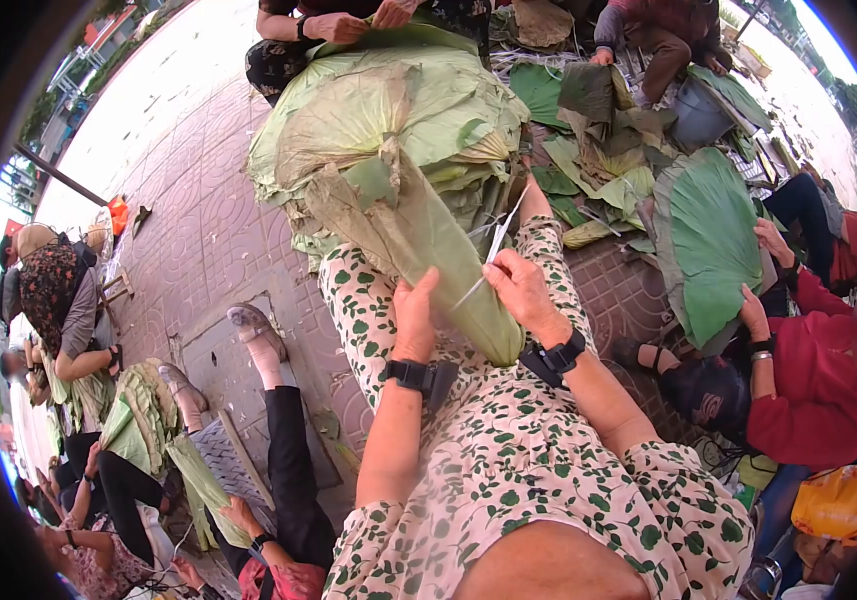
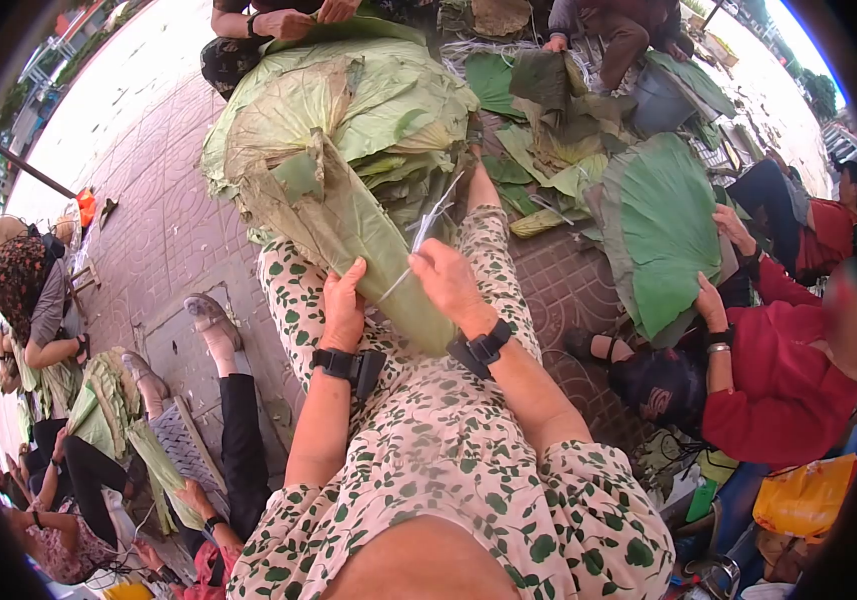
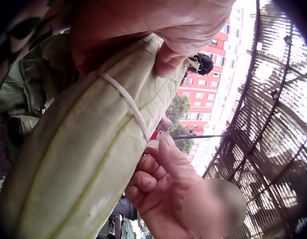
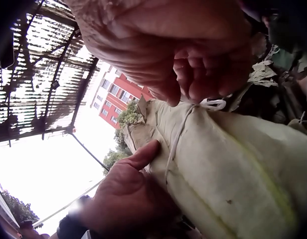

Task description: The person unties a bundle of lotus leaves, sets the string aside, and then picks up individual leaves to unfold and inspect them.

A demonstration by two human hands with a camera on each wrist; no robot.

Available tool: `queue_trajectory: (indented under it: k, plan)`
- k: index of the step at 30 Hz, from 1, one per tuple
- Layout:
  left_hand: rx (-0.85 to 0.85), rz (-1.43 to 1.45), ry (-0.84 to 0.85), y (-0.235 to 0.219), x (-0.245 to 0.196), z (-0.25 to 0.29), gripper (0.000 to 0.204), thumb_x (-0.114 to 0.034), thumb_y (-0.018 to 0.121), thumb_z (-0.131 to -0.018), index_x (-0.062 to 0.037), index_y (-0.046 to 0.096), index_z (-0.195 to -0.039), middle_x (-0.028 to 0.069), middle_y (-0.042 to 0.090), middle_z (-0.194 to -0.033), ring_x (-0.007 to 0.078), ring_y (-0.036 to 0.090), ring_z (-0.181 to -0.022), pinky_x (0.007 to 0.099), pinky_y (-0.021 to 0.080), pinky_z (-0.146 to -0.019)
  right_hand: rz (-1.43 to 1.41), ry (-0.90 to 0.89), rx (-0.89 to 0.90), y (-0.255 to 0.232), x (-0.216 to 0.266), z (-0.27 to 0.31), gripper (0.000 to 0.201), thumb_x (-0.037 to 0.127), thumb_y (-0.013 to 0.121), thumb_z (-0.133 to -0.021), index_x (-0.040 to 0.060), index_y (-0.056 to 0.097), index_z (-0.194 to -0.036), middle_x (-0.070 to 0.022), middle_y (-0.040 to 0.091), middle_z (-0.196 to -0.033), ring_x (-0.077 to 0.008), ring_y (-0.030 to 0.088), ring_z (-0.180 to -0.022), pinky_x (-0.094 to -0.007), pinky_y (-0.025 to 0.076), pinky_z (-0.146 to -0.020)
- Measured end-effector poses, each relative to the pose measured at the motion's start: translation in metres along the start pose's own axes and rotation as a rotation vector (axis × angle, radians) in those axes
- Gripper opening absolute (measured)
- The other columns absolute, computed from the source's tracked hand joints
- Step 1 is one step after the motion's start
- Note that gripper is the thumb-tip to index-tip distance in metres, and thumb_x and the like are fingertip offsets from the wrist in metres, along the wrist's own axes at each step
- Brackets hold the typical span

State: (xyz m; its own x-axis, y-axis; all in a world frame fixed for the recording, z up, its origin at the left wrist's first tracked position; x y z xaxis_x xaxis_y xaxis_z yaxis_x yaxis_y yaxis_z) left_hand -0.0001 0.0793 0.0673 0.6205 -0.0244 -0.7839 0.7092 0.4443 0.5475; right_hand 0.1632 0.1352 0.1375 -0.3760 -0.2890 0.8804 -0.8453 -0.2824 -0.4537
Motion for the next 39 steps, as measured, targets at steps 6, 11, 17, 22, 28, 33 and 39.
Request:
queue_trajectory:
  k: [6, 11, 17, 22, 28, 33, 39]
  plan:
    - [0.0, -0.003, 0.005, -0.002, 0.004, -0.004, 0.035, -0.014, 0.061, -0.086, 0.0002, 0.049, -0.115, 0.0081, 0.058, -0.108, 0.0174, 0.058, -0.094, 0.0294, 0.047, -0.084, -0.57, 0.184, -0.186, -0.032, -0.022, -0.011, 0.015, 0.016, 0.056, -0.088, 0.0033, 0.054, -0.08, 0.001, 0.052, -0.065, -0.0049, 0.047, -0.059, -0.0211, 0.038, -0.054]
    - [0.038, -0.06, -0.027, 0.0, 0.011, -0.008, 0.036, -0.016, 0.062, -0.086, 0.0, 0.049, -0.115, 0.007, 0.059, -0.107, 0.0161, 0.058, -0.093, 0.0288, 0.047, -0.082, -0.667, 0.055, -0.331, -0.067, -0.02, -0.015, 0.017, 0.017, 0.056, -0.09, 0.0073, 0.052, -0.077, 0.001, 0.053, -0.065, -0.0049, 0.045, -0.054, -0.0184, 0.037, -0.051]
    - [0.03, -0.074, -0.006, 0.001, 0.008, -0.006, 0.035, -0.017, 0.062, -0.086, -0.0015, 0.05, -0.115, 0.0055, 0.059, -0.107, 0.015, 0.058, -0.092, 0.0282, 0.047, -0.081, -0.803, 0.094, -0.359, -0.064, -0.023, -0.011, 0.015, 0.016, 0.056, -0.09, 0.0065, 0.052, -0.079, -0.0001, 0.054, -0.066, -0.0068, 0.046, -0.054, -0.0198, 0.038, -0.052]
    - [-0.005, -0.045, -0.011, 0.0, 0.007, -0.003, 0.035, -0.014, 0.06, -0.085, 0.0008, 0.05, -0.115, 0.0073, 0.059, -0.108, 0.0157, 0.057, -0.094, 0.0282, 0.045, -0.083, -0.927, 0.031, -0.047, -0.041, 0.015, -0.01, 0.011, 0.015, 0.055, -0.091, 0.0048, 0.056, -0.092, -0.0009, 0.057, -0.071, -0.0078, 0.052, -0.061, -0.0205, 0.043, -0.058]
    - [-0.072, -0.028, -0.029, -0.01, 0.011, -0.006, 0.035, -0.011, 0.059, -0.084, 0.0035, 0.05, -0.114, 0.0099, 0.059, -0.107, 0.0169, 0.057, -0.094, 0.0283, 0.044, -0.083, -0.464, 0.107, 0.048, -0.018, 0.005, -0.005, 0.027, 0.021, 0.054, -0.091, -0.0002, 0.052, -0.106, -0.0039, 0.06, -0.088, -0.0096, 0.056, -0.07, -0.0241, 0.046, -0.063]
    - [-0.093, -0.045, -0.003, -0.011, 0.008, -0.006, 0.032, -0.012, 0.06, -0.084, 0.0038, 0.051, -0.111, 0.0099, 0.06, -0.104, 0.0167, 0.058, -0.09, 0.0278, 0.045, -0.081, -0.052, 0.153, 0.362, 0.024, -0.02, 0.012, 0.025, 0.022, 0.055, -0.089, -0.0028, 0.057, -0.088, -0.0052, 0.057, -0.069, -0.0113, 0.054, -0.057, -0.0262, 0.045, -0.053]
    - [-0.083, -0.036, 0.054, -0.005, -0.003, 0.0, 0.031, -0.012, 0.06, -0.084, 0.0032, 0.052, -0.11, 0.0094, 0.06, -0.104, 0.0157, 0.057, -0.088, 0.0272, 0.045, -0.078, -0.057, 0.186, 0.203, 0.032, -0.03, 0.013, 0.029, 0.025, 0.056, -0.088, -0.0038, 0.058, -0.083, -0.0049, 0.056, -0.061, -0.0114, 0.054, -0.052, -0.026, 0.044, -0.05]
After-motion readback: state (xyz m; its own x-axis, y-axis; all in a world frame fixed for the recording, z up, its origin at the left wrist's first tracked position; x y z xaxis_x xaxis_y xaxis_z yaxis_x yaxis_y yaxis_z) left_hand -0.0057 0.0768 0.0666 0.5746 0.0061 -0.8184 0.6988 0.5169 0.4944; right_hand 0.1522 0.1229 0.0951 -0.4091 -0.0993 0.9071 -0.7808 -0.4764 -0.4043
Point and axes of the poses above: each hand's wrist, its own z-axis away from the middle knuckle, its own y-axis out of the palm, x = y × z, the point moved 9 cm from there along -z, towards the middle knuckle
